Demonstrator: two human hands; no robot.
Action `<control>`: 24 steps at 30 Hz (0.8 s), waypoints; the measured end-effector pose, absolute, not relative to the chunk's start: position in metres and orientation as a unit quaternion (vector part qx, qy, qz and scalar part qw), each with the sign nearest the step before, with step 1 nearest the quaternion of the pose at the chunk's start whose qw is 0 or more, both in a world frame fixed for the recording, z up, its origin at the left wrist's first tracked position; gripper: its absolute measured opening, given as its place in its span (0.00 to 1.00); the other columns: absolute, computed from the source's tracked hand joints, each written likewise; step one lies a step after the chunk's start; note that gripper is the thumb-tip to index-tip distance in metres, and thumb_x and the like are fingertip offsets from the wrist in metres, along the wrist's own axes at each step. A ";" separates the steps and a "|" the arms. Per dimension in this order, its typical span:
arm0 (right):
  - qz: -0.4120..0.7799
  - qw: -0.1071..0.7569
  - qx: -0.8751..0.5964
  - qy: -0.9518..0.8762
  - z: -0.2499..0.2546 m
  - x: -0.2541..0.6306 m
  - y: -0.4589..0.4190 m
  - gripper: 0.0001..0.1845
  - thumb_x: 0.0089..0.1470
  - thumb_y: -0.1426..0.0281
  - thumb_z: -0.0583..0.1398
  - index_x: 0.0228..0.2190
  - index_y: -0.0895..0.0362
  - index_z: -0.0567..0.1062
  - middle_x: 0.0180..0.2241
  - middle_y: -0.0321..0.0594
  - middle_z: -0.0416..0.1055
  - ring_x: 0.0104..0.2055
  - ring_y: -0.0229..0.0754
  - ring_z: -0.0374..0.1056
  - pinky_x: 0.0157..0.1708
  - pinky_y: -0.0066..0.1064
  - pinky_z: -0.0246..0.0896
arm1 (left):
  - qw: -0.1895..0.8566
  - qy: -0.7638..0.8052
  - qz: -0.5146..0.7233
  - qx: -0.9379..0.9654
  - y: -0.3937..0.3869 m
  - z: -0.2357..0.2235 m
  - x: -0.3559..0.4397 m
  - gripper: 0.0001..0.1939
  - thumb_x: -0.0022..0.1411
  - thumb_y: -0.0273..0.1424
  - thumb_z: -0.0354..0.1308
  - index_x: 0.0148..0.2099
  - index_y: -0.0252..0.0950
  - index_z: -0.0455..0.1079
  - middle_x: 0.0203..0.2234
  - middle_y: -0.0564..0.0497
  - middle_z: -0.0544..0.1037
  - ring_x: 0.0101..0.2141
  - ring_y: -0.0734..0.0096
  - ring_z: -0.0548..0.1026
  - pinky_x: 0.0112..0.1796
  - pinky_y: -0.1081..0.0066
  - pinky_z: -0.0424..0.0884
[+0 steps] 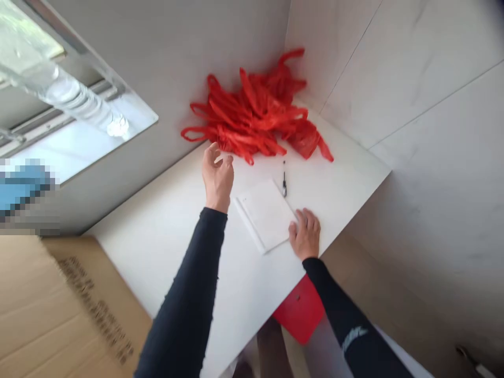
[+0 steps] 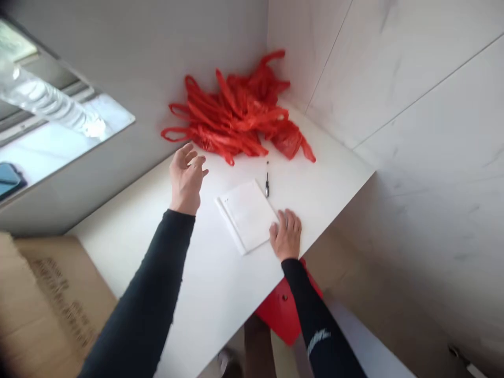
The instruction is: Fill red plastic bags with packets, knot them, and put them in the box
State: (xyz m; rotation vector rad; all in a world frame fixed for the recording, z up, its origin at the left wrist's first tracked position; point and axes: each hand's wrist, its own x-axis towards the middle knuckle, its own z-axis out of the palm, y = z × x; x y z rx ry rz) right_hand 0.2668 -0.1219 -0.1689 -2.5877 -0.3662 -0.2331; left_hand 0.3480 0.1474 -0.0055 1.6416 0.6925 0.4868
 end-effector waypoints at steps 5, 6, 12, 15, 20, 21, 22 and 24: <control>-0.052 0.264 -0.956 -0.117 -0.175 0.273 -0.140 0.26 0.66 0.64 0.55 0.62 0.63 0.68 0.66 0.58 0.60 0.70 0.61 0.52 0.69 0.60 0.44 | 0.697 0.327 0.144 0.621 0.041 -0.008 0.161 0.16 0.69 0.32 0.55 0.58 0.38 0.66 0.44 0.47 0.78 0.37 0.67 0.78 0.39 0.66 0.77; -0.051 0.265 -0.956 -0.118 -0.175 0.275 -0.146 0.27 0.67 0.64 0.55 0.62 0.64 0.68 0.66 0.58 0.60 0.70 0.59 0.52 0.70 0.57 0.44 | 0.707 0.334 0.095 0.616 0.022 -0.011 0.120 0.16 0.70 0.34 0.54 0.58 0.41 0.65 0.43 0.48 0.78 0.37 0.68 0.77 0.38 0.67 0.77; -0.166 0.346 -0.921 -0.071 -0.155 0.200 -0.195 0.34 0.71 0.65 0.33 0.64 0.76 0.55 0.64 0.63 0.57 0.69 0.48 0.55 0.67 0.46 0.48 | 0.697 0.275 -0.238 0.618 -0.032 -0.079 -0.112 0.15 0.65 0.39 0.66 0.51 0.39 0.77 0.38 0.48 0.81 0.39 0.64 0.78 0.41 0.66 0.74; -0.159 0.398 -0.903 0.016 -0.168 0.061 -0.221 0.25 0.70 0.70 0.40 0.64 0.63 0.57 0.62 0.54 0.61 0.66 0.45 0.61 0.65 0.45 0.57 | 0.645 0.323 -0.325 0.611 -0.030 -0.142 -0.213 0.10 0.67 0.35 0.65 0.47 0.34 0.77 0.36 0.50 0.80 0.37 0.66 0.78 0.42 0.62 0.76; 0.058 0.360 -0.929 0.060 -0.246 -0.215 -0.262 0.17 0.64 0.70 0.50 0.48 0.55 0.75 0.46 0.49 0.75 0.51 0.51 0.70 0.53 0.50 0.70 | 0.542 0.468 -0.372 0.590 -0.008 -0.236 -0.343 0.14 0.71 0.38 0.61 0.52 0.33 0.73 0.42 0.47 0.79 0.37 0.67 0.79 0.39 0.63 0.79; 0.104 0.351 -0.929 0.057 -0.264 -0.260 -0.268 0.17 0.63 0.70 0.51 0.47 0.55 0.77 0.44 0.48 0.76 0.48 0.52 0.71 0.50 0.50 0.71 | 0.524 0.491 -0.367 0.591 -0.002 -0.255 -0.360 0.15 0.71 0.38 0.60 0.53 0.33 0.72 0.43 0.47 0.79 0.38 0.66 0.79 0.39 0.62 0.79; 0.143 0.340 -0.928 0.058 -0.280 -0.298 -0.273 0.17 0.62 0.70 0.52 0.47 0.55 0.78 0.44 0.48 0.76 0.48 0.53 0.72 0.49 0.51 0.72 | 0.507 0.509 -0.363 0.593 0.004 -0.276 -0.372 0.16 0.71 0.38 0.60 0.55 0.34 0.72 0.45 0.46 0.78 0.39 0.66 0.79 0.39 0.62 0.79; 0.210 0.320 -0.922 0.061 -0.309 -0.359 -0.282 0.19 0.61 0.68 0.55 0.50 0.53 0.78 0.49 0.50 0.75 0.54 0.56 0.71 0.52 0.53 0.72 | 0.475 0.532 -0.361 0.601 0.015 -0.325 -0.385 0.16 0.71 0.38 0.60 0.56 0.34 0.72 0.46 0.45 0.78 0.40 0.65 0.79 0.40 0.61 0.79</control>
